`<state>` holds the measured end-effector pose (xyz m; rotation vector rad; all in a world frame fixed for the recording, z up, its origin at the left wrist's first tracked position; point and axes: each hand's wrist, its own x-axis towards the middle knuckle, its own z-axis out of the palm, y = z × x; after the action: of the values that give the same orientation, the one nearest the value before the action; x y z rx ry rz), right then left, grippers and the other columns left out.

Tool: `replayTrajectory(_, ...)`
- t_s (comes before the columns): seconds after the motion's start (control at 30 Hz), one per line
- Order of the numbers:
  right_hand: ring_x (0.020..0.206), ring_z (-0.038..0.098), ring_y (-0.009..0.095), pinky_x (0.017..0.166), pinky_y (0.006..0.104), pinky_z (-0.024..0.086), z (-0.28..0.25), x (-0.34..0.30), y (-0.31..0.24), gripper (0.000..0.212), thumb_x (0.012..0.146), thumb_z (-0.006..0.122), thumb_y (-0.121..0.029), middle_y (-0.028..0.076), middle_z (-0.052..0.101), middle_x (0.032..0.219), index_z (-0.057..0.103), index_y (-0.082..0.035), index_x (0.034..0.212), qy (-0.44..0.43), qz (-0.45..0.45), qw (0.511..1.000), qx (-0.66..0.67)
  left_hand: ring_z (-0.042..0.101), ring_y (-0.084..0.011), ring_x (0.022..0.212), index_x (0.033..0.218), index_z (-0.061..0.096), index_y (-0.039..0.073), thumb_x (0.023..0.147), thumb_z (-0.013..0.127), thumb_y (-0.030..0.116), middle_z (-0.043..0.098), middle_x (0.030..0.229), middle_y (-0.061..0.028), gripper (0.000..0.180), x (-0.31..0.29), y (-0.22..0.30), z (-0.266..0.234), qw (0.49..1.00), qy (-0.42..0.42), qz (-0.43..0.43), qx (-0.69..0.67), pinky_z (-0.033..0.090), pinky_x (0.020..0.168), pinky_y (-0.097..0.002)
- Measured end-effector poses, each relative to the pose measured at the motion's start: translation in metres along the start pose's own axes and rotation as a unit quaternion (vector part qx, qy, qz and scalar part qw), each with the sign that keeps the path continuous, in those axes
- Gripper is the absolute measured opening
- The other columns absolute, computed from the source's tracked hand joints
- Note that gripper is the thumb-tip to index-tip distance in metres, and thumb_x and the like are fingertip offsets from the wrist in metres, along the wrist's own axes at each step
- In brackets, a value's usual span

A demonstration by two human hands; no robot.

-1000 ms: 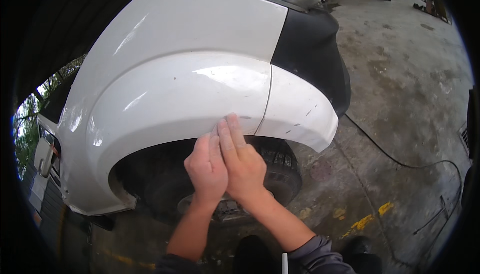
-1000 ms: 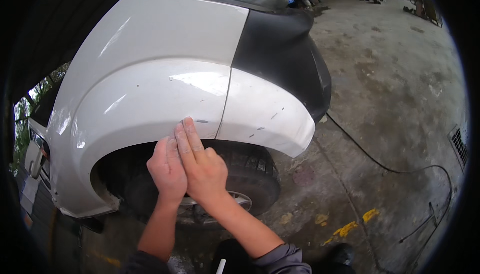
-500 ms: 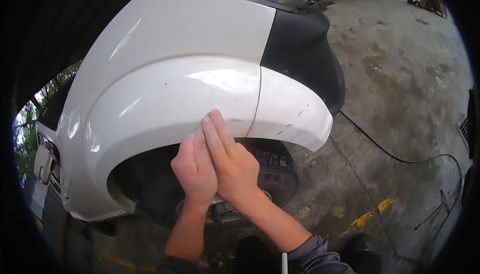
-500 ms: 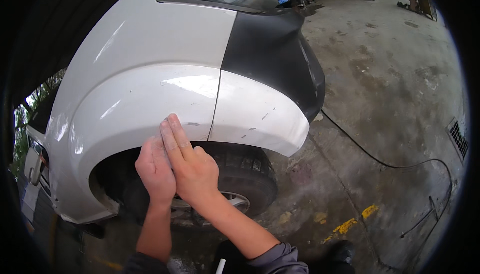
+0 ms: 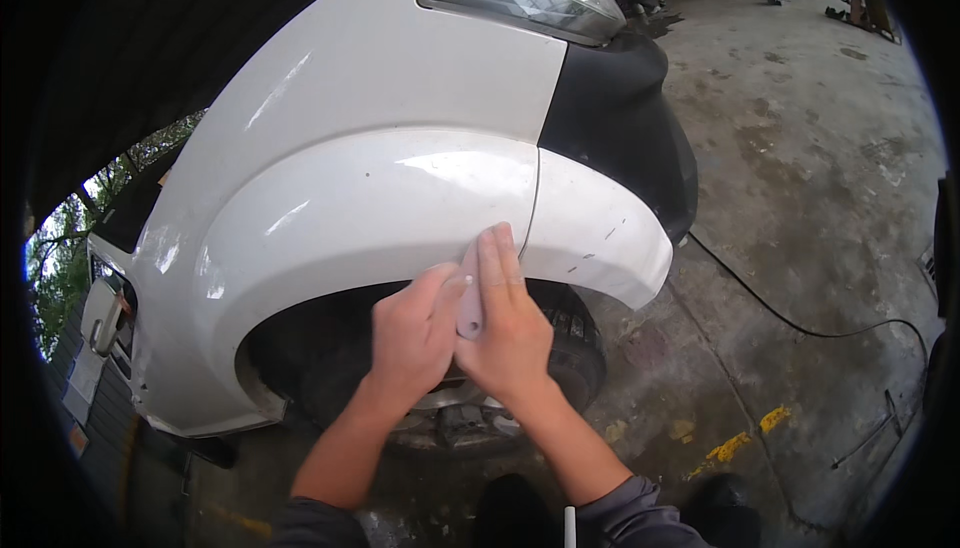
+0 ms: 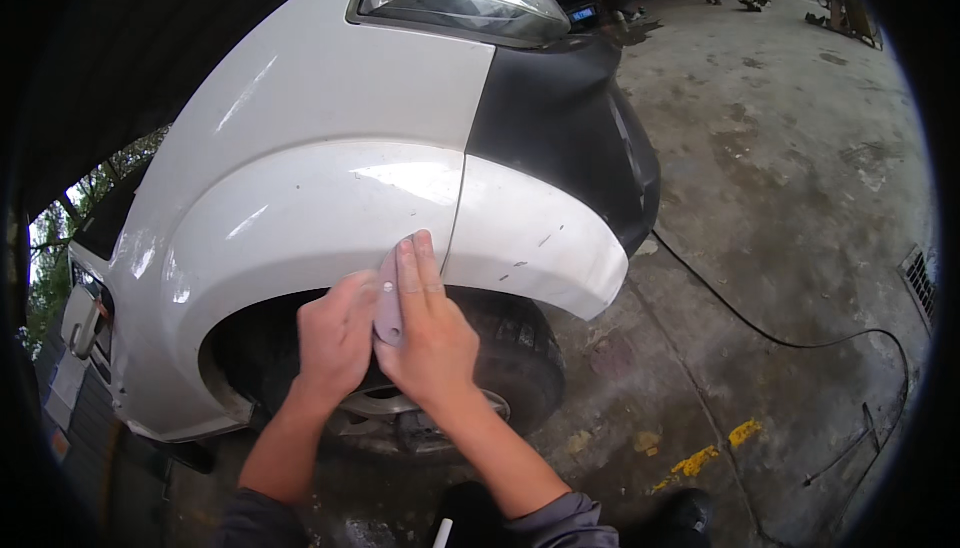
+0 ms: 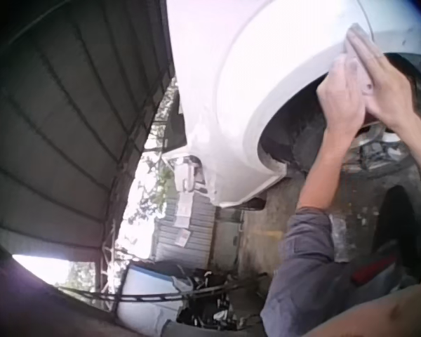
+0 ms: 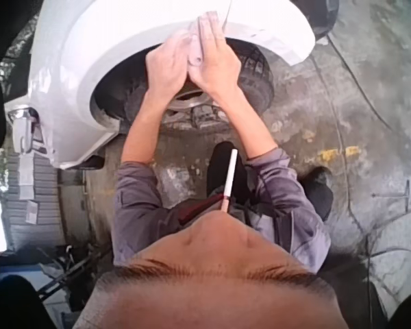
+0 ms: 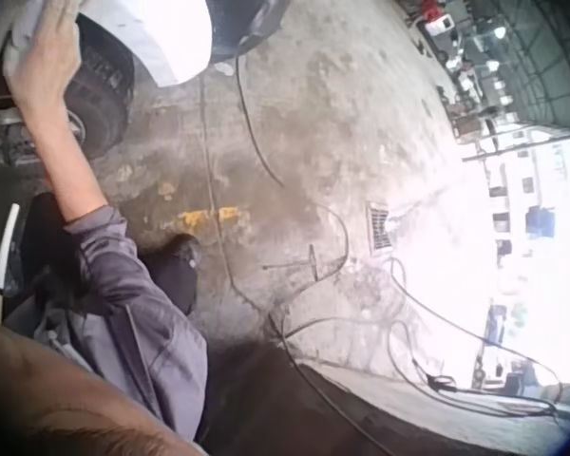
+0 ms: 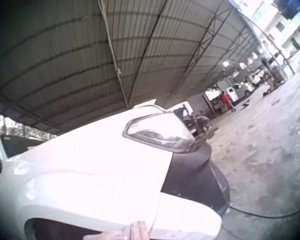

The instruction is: The person sands the front bumper of a white car using a sanding block. They repeatedly rub the sanding block over the surface and periodically wipe the area with their hand to check the finish.

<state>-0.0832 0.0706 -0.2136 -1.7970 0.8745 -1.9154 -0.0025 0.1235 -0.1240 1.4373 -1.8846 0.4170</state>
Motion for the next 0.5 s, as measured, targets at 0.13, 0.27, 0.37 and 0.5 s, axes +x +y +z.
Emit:
replayTrajectory(0.13, 0.115, 0.060, 0.032, 0.089, 0.0352, 0.054, -0.047, -0.004, 0.005, 0.092, 0.077, 0.076, -0.004, 0.023, 0.039, 0.163, 0.036, -0.003, 0.160, 0.047, -0.024, 0.996, 0.079, 0.068, -0.0386, 0.107, 0.122, 0.071, 0.003, 0.090, 0.072, 0.011, 0.072, 0.117, -0.0169, 0.033, 0.010, -0.031, -0.067, 0.922, 0.078, 0.252, 0.283, 0.052, 0.093, -0.0476)
replayTrajectory(0.27, 0.076, 0.054, 0.008, 0.066, 0.0211, 0.047, -0.106, 0.006, 0.026, 0.090, 0.086, 0.065, 0.003, 0.014, 0.036, 0.168, 0.025, -0.006, 0.166, 0.217, 0.105, 0.949, 0.201, 0.046, -0.0392, 0.143, 0.143, 0.060, 0.006, 0.094, 0.068, 0.031, 0.052, 0.153, -0.0184, 0.056, 0.064, -0.043, -0.056, 0.884, 0.038, 0.211, 0.415, 0.034, 0.118, -0.0556)
replayTrajectory(0.37, 0.079, 0.060, 0.012, 0.068, 0.0250, 0.049, -0.132, 0.007, 0.031, 0.072, 0.094, 0.059, -0.008, 0.018, 0.049, 0.149, 0.031, 0.003, 0.160, 0.326, 0.113, 0.913, 0.219, 0.042, -0.0369, 0.149, 0.150, 0.055, 0.008, 0.093, 0.065, 0.051, 0.047, 0.160, -0.0161, 0.072, 0.075, -0.018, 0.022, 0.889, 0.004, 0.217, 0.402, 0.033, 0.120, -0.0544)
replayTrajectory(0.5, 0.076, 0.058, 0.015, 0.072, 0.0302, 0.048, -0.114, -0.001, -0.006, 0.053, 0.100, 0.059, -0.018, 0.014, 0.069, 0.093, 0.047, 0.011, 0.142, 0.344, 0.140, 0.885, 0.281, 0.051, -0.0370, 0.140, 0.138, 0.060, -0.002, 0.084, 0.067, 0.044, 0.060, 0.144, -0.0205, 0.071, 0.057, -0.016, 0.143, 0.924, -0.019, 0.311, 0.224, 0.038, 0.119, -0.0472)
